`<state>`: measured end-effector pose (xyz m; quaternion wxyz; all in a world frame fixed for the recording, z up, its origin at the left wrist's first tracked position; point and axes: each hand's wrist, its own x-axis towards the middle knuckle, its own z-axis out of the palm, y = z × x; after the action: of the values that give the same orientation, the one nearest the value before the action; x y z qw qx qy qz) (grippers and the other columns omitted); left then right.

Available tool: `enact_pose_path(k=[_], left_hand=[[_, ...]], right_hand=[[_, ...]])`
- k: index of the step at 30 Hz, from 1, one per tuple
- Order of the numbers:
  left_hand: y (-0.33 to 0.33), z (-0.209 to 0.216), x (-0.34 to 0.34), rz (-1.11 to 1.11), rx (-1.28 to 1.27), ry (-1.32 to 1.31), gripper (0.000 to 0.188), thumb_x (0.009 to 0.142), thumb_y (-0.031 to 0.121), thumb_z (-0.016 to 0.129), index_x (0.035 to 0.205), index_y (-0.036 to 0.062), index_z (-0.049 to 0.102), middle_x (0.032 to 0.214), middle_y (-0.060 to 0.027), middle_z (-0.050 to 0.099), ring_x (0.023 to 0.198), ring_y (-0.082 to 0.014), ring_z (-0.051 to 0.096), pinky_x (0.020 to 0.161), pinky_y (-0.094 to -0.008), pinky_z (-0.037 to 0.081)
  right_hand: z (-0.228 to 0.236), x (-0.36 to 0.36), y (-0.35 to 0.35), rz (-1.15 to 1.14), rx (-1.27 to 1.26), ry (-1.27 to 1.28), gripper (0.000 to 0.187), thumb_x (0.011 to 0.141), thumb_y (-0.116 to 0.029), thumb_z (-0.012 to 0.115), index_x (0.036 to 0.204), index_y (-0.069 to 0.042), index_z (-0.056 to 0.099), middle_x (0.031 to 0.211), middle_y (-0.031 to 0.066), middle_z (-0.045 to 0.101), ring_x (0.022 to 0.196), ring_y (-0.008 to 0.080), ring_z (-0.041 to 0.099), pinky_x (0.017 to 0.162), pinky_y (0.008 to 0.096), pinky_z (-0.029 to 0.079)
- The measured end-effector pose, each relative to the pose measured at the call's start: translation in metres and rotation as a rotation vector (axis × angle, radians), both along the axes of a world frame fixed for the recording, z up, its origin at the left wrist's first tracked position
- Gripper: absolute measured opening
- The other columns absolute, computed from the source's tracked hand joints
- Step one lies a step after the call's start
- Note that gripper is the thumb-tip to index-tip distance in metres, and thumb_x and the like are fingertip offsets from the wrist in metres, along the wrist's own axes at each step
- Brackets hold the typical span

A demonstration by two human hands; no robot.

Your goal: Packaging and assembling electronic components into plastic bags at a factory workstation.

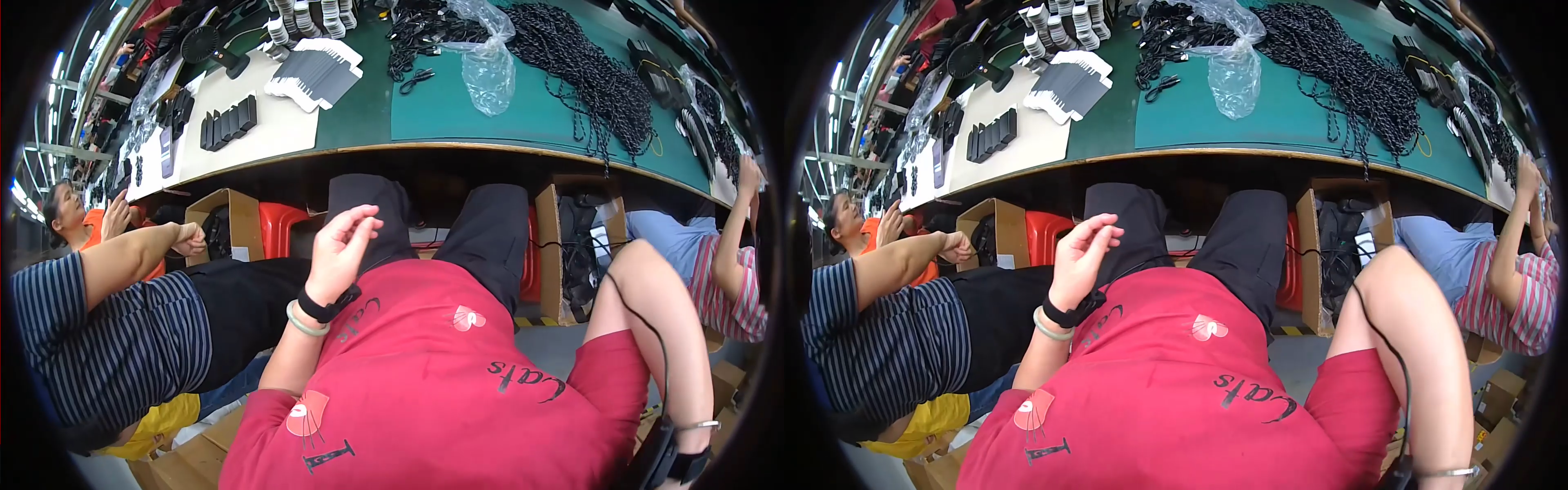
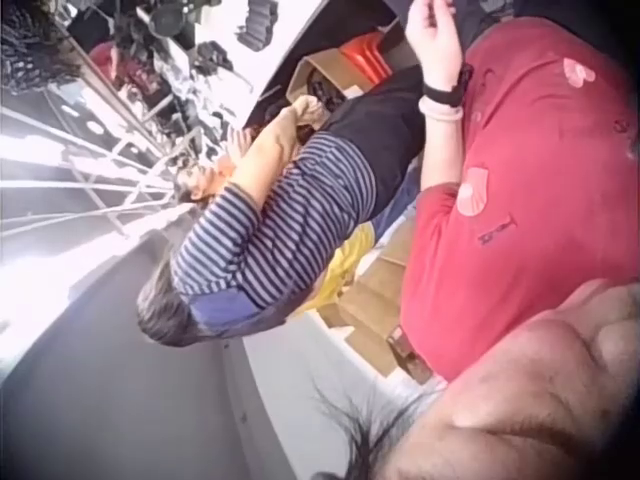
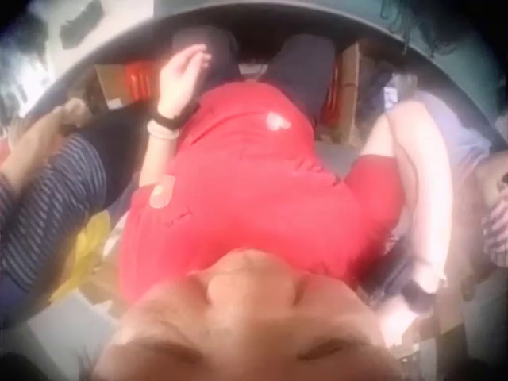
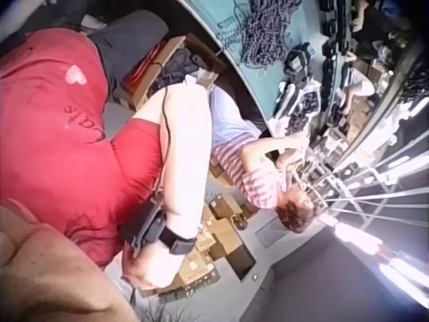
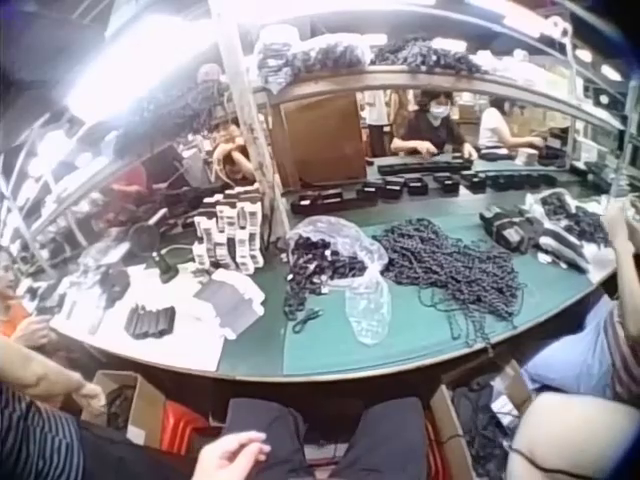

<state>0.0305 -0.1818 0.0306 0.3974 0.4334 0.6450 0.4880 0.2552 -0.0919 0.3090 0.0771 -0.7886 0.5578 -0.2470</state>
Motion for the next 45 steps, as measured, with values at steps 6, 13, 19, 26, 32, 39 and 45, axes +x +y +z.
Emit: enact_pose_path(k=[6,13,19,26,32,39,45], left_hand=[[-0.013,-0.025,-0.014,0.101,0.004,-0.018,0.024,0.100,0.007,0.059,0.122,-0.0003,0.065,0.103,-0.0070,0.071,0.090,-0.0107,0.066,0.082,-0.0235,0.053],[0.010,-0.058,-0.035,0.039,-0.150,-0.038,0.022,0.100,0.007,0.059,0.120,-0.0011,0.066,0.102,-0.0074,0.071,0.088,-0.0107,0.066,0.081,-0.0238,0.053],[0.035,0.001,-0.064,0.164,0.003,-0.031,0.023,0.100,0.007,0.060,0.120,-0.0030,0.065,0.103,-0.0104,0.071,0.089,-0.0136,0.067,0.083,-0.0264,0.053],[0.041,0.106,-0.098,0.185,0.416,-0.114,0.029,0.105,0.012,0.050,0.126,-0.0031,0.061,0.103,-0.0137,0.070,0.090,-0.0206,0.065,0.084,-0.0337,0.053],[0.082,0.173,-0.064,0.214,0.608,-0.063,0.033,0.106,0.020,0.045,0.131,0.0017,0.058,0.097,-0.0075,0.066,0.086,-0.0208,0.058,0.080,-0.0337,0.046],[0.066,0.208,-0.045,0.388,0.762,0.108,0.026,0.104,0.029,0.046,0.119,0.0121,0.058,0.089,-0.0014,0.061,0.073,-0.0152,0.050,0.063,-0.0263,0.039],[0.002,0.223,-0.086,-0.086,0.787,0.017,0.017,0.091,0.016,0.066,0.075,0.0130,0.064,0.083,0.0039,0.061,0.081,-0.0086,0.050,0.072,-0.0221,0.034]], right_hand=[[-0.042,0.188,-0.004,-0.264,-0.346,-0.273,0.024,0.093,-0.021,0.051,0.080,-0.004,0.063,0.073,0.0084,0.060,0.060,0.0182,0.058,0.048,0.0357,0.046],[-0.079,0.092,0.067,-0.874,-0.833,-0.519,0.027,0.098,-0.022,0.049,0.082,-0.004,0.063,0.072,0.0055,0.059,0.057,0.0127,0.056,0.045,0.0314,0.044],[-0.176,0.067,0.105,-1.677,-0.830,-0.718,0.020,0.094,-0.021,0.068,0.100,-0.002,0.072,0.090,0.0072,0.072,0.068,0.0128,0.065,0.058,0.0253,0.051],[-0.346,-0.006,0.076,-1.811,-0.503,-1.677,0.038,0.100,-0.038,0.060,0.108,-0.002,0.070,0.083,0.0056,0.070,0.070,0.0106,0.065,0.063,0.0239,0.052],[-0.478,-0.087,0.046,-1.118,-0.749,-2.722,0.066,0.099,-0.053,0.053,0.129,0.005,0.050,0.090,0.0185,0.071,0.069,0.0203,0.068,0.059,0.0315,0.058],[-0.519,-0.099,0.102,-1.242,-1.403,-2.621,0.077,0.097,-0.059,0.052,0.138,0.004,0.038,0.093,0.0225,0.069,0.068,0.0233,0.068,0.055,0.0336,0.057],[-0.519,-0.115,0.092,-1.742,-0.883,-2.663,0.070,0.095,-0.056,0.058,0.132,0.002,0.043,0.086,0.0190,0.067,0.058,0.0228,0.065,0.050,0.0335,0.053]])
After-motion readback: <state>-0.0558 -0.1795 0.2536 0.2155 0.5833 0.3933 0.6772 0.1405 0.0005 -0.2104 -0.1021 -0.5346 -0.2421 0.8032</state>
